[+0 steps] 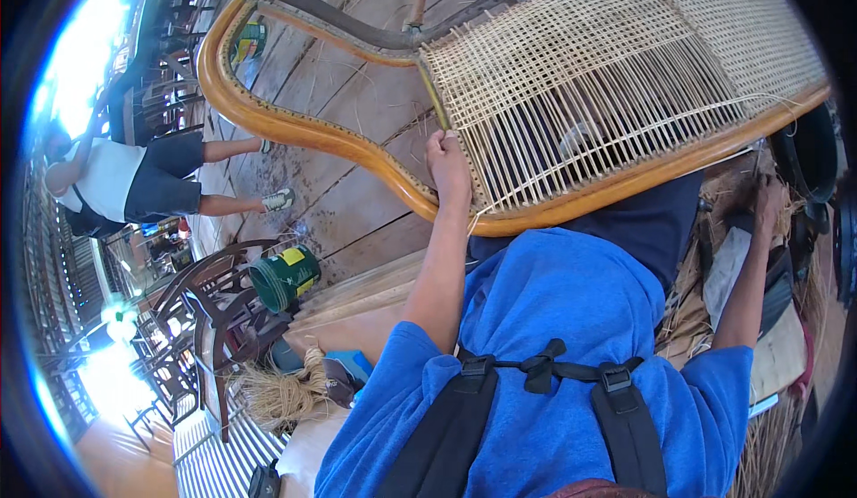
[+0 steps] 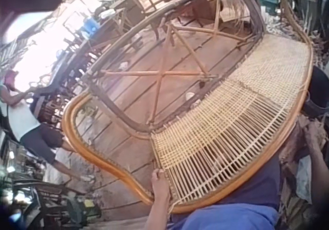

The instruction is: Repairing or weaving a rattan/wicker chair seat using strips of material and a knife.

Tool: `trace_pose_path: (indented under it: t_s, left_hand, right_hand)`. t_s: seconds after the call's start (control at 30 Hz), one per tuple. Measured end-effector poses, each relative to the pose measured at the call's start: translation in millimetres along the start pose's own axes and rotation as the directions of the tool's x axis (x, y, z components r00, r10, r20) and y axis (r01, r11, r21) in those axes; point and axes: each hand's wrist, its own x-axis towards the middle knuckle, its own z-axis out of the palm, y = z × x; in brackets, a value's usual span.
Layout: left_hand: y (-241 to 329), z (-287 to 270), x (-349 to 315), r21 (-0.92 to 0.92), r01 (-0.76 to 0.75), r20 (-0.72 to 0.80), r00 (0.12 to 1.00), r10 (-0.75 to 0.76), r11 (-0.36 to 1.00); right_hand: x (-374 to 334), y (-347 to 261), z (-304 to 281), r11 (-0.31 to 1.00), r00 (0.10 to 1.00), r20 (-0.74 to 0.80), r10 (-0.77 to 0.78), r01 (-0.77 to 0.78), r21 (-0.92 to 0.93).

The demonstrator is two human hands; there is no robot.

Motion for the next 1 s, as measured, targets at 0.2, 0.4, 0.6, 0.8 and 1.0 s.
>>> trace_pose_path:
  t_s: [0.2, 0.4, 0.6, 0.8, 1.0]
  left_hand:
    - [-7.5, 9.8, 8.0, 0.135, 0.193, 0.126, 0.970, -0.210, 0.972]
    - [1.0, 10.7, 6.1, 0.276, 0.146, 0.187, 0.961, -0.202, 0.950]
    - [1.5, -30.3, 23.1, -0.027, 0.321, 0.332, 0.896, -0.294, 0.947]
    - [-15.4, -63.4, 36.2, 0.281, 0.128, 0.324, 0.920, -0.220, 0.951]
    - [-25.7, -77.3, 55.3, 0.338, 0.117, 0.376, 0.893, -0.248, 0.934]
  right_hand:
    - [-26.1, 19.8, 1.5, 0.996, 0.995, -0.090, 0.039, -0.046, -0.082]
    - [-71.7, -12.4, -54.4, 0.881, 0.940, -0.323, 0.109, 0.060, 0.469]
    - [-152.2, -125.1, -139.0, 0.551, 0.963, 0.030, 0.267, -0.179, 0.815]
    - [-242.6, -132.9, -115.2, 0.350, 0.837, 0.476, 0.269, -0.546, 0.761]
    - [-281.1, -138.4, -63.0, 0.714, 0.887, 0.375, 0.270, -0.446, 0.541]
